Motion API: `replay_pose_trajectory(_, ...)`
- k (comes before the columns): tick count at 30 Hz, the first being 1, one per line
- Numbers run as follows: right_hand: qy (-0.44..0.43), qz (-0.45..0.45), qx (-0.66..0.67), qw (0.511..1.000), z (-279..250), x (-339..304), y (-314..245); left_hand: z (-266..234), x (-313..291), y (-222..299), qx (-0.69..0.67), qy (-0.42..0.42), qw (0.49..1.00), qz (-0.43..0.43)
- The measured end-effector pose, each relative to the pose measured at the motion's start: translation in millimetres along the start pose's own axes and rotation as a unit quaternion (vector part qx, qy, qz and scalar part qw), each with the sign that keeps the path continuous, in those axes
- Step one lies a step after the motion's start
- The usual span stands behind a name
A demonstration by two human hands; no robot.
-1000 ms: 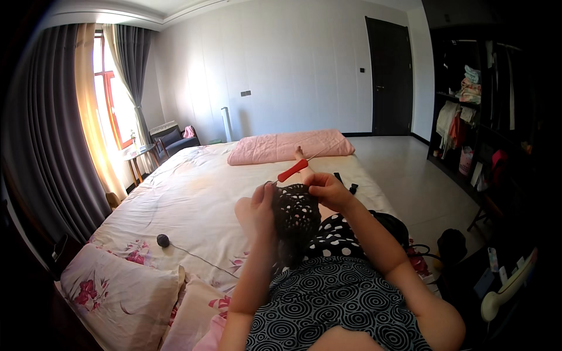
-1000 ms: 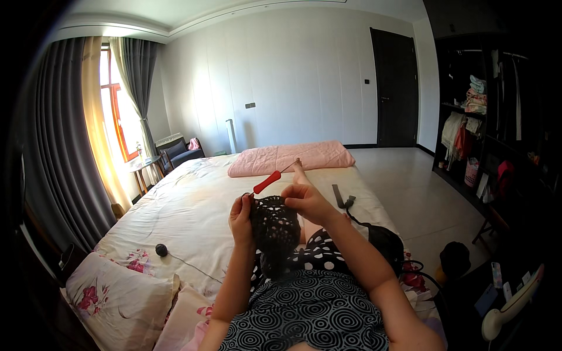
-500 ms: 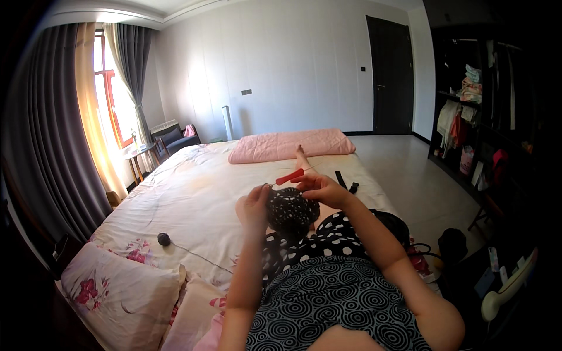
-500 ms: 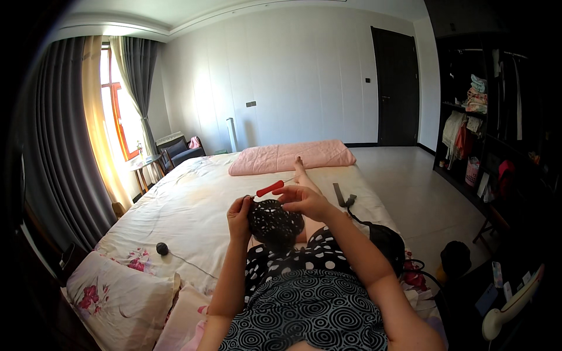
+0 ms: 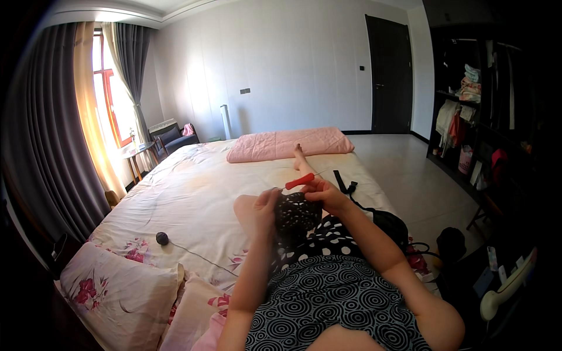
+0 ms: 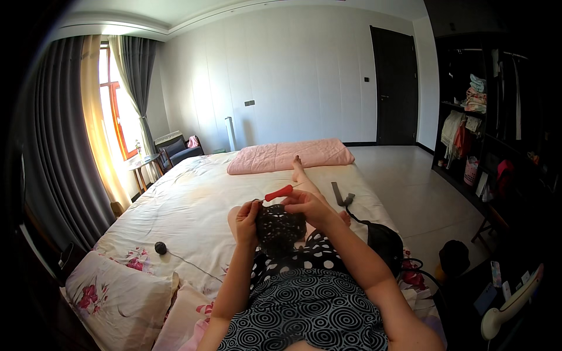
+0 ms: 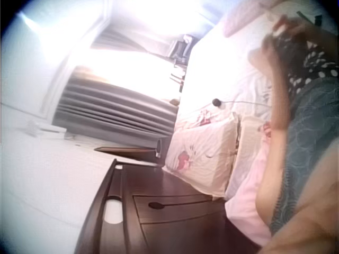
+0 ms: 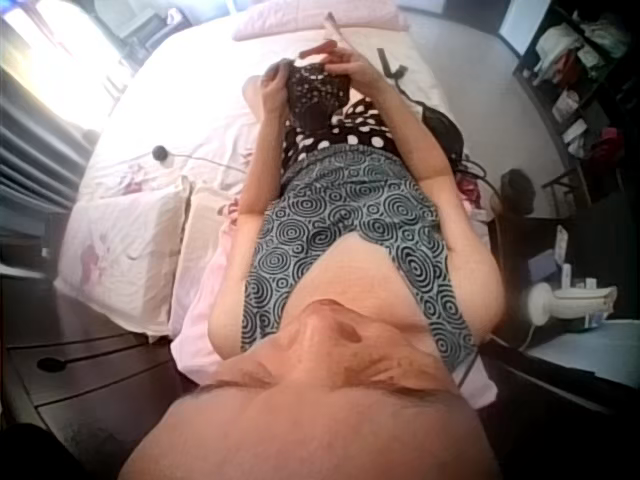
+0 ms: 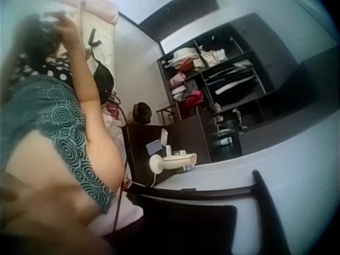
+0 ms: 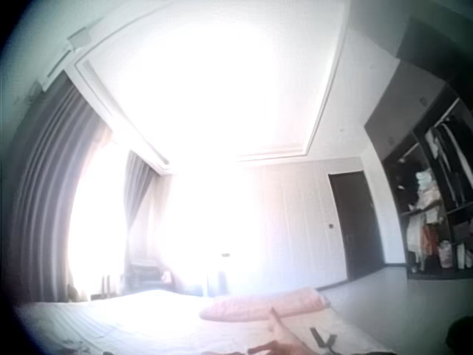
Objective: The person lies on a bed and crochets a dark fabric using a red crochet hook and a ball of yarn. They manipulate the yarn and hook to create stitches, occasionally pausing to adjust the fabric or the yarn ball.
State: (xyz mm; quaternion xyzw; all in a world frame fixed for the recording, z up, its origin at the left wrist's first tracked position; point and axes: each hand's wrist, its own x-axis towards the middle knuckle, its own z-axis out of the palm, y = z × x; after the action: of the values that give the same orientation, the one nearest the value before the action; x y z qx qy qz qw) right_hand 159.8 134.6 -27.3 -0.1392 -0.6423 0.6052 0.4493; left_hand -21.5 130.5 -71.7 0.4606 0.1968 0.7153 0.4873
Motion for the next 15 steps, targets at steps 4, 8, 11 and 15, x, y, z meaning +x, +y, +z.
replay_pose_trajectory(4,0.032,-0.058,-0.119,0.991,14.9,-6.2,-5.9,18.5,-13.9,17.6,0.141,-0.024,0.99,0.004)
replay_pose_trajectory(8,0.088,0.005,-0.034,0.996,25.3,-16.8,-4.1,40.6,-27.9,33.0,0.091,-0.089,0.992,0.002)
replay_pose_trajectory(11,0.058,-0.004,-0.008,0.998,31.1,-25.3,-17.4,48.2,-36.2,48.4,0.057,-0.117,0.991,-0.027)
replay_pose_trajectory(15,0.103,-0.054,-0.017,0.993,44.9,-36.8,-24.8,47.4,-40.1,55.8,-0.006,-0.171,0.984,-0.057)
